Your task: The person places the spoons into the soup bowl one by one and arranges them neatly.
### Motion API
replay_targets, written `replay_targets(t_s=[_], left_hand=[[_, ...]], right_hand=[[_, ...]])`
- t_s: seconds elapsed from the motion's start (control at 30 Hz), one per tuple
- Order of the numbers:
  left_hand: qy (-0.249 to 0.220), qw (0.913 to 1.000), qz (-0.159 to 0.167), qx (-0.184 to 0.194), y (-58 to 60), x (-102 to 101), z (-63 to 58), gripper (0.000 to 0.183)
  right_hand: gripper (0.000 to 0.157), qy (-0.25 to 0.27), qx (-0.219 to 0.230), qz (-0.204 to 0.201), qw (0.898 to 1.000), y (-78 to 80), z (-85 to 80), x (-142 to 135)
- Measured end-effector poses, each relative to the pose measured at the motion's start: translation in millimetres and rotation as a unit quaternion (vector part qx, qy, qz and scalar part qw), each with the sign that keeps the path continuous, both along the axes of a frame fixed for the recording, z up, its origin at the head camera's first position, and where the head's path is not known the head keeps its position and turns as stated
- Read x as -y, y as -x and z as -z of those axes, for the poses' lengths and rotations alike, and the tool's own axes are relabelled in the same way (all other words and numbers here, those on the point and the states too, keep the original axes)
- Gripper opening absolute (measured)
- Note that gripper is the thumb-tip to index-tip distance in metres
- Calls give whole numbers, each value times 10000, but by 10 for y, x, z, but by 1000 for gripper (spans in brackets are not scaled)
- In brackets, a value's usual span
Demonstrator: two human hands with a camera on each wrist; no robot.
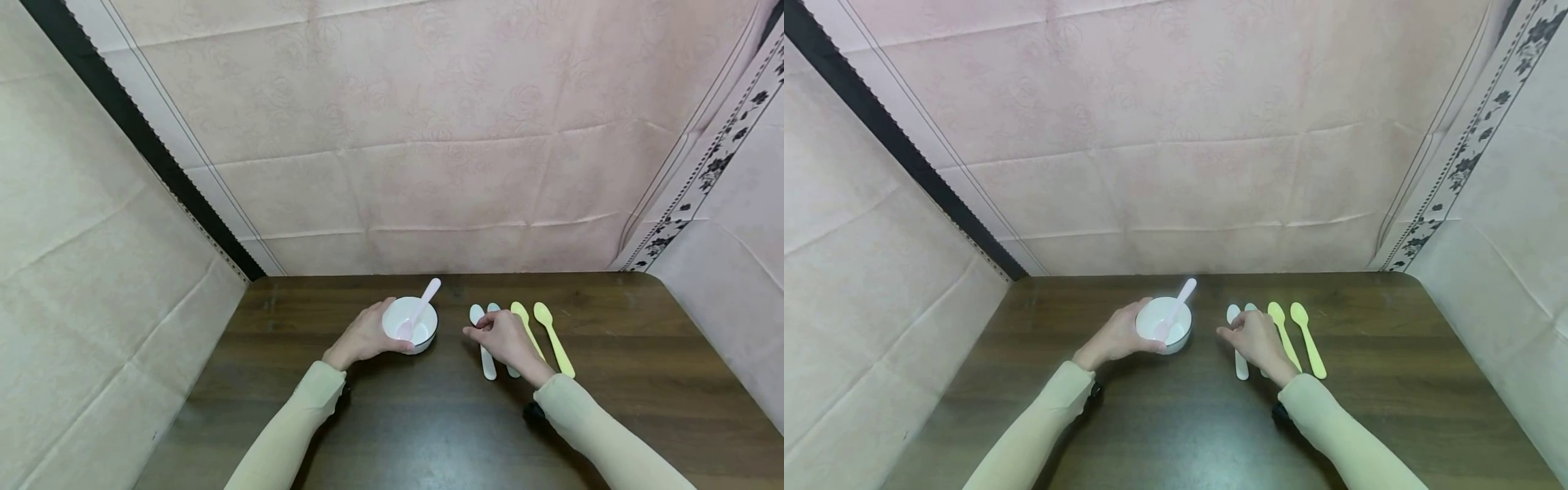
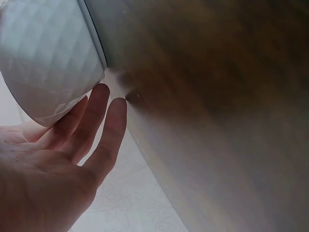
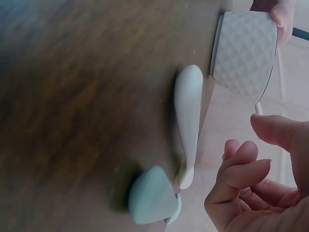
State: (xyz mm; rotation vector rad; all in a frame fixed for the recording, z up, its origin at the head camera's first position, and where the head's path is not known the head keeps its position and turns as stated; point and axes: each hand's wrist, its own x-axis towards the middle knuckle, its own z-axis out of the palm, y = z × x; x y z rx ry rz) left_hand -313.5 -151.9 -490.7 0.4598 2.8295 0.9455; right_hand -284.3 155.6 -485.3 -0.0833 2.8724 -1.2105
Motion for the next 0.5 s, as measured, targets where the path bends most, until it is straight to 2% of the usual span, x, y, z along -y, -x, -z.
replay_targets(t_s=[0.5], left_hand=[[-11,10000,-2,54,-13,-6,-9,115]], right_hand=[[24,-322,-166,85,9993,-32,69,-70]])
